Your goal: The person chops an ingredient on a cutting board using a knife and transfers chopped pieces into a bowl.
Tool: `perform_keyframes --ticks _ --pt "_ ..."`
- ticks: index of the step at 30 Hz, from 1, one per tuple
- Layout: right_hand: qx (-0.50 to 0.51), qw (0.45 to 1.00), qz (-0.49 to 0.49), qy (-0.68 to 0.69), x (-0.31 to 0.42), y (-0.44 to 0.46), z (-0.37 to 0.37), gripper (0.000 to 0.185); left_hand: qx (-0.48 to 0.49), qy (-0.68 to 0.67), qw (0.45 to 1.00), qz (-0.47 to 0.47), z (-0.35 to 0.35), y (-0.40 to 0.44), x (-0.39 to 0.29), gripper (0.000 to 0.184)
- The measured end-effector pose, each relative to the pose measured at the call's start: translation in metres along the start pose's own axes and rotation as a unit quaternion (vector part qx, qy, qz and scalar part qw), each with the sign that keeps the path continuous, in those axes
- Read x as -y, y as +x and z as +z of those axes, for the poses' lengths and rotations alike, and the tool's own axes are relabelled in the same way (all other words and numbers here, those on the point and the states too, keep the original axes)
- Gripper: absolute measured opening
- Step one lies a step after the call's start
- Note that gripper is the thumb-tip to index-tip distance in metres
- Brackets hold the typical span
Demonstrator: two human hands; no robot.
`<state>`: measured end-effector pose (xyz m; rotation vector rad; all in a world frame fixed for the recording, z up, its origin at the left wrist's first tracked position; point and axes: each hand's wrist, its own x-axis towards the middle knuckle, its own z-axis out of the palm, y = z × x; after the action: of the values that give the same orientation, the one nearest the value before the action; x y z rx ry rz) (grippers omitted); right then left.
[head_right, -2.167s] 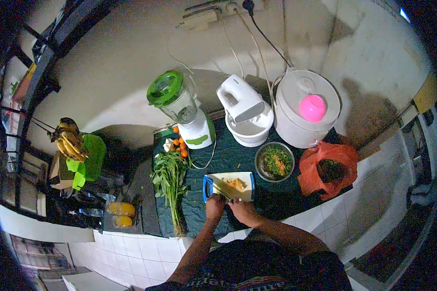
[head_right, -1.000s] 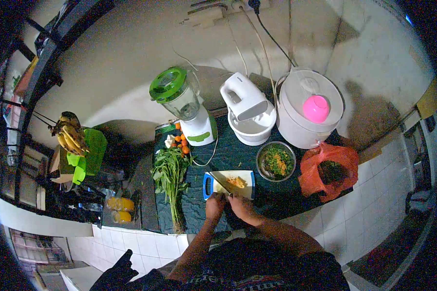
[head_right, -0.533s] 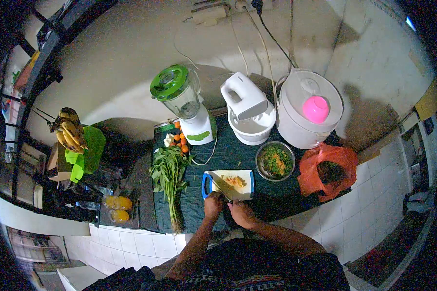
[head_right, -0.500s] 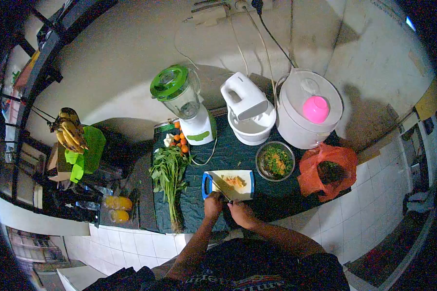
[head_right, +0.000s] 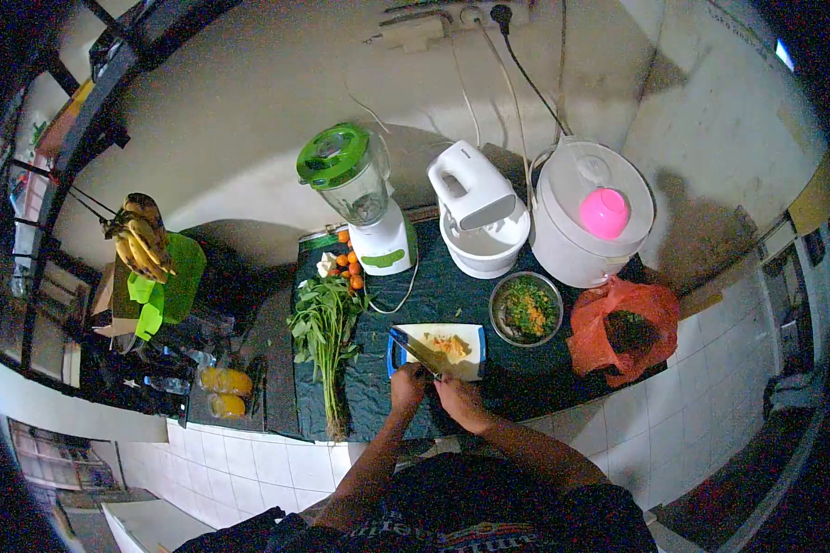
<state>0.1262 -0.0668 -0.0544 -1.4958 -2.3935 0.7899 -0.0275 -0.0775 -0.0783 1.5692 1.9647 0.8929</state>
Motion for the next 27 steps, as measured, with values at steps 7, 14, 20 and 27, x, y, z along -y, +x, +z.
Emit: perform_keyframes --ticks 7,14,20,27 --pt "-0.005 1.000 0.016 -0.011 -0.004 0.006 0.003 0.036 -0.005 -0.011 1.000 0.005 0.010 -0.005 0.013 0.014" --pt "-0.016 0.998 -0.004 0.062 0.005 -0.012 -0.007 0.038 -0.001 -0.011 1.000 0.015 0.009 -0.004 0.012 0.013" --pt "0.007 0.999 0.049 0.004 0.011 -0.012 -0.002 0.037 0.001 -0.001 1.000 0.017 0.005 -0.005 0.004 0.013" --pt "-0.015 0.998 0.045 0.045 0.000 0.006 0.015 0.036 -0.015 -0.036 0.999 -0.008 -0.001 -0.004 -0.005 0.012"
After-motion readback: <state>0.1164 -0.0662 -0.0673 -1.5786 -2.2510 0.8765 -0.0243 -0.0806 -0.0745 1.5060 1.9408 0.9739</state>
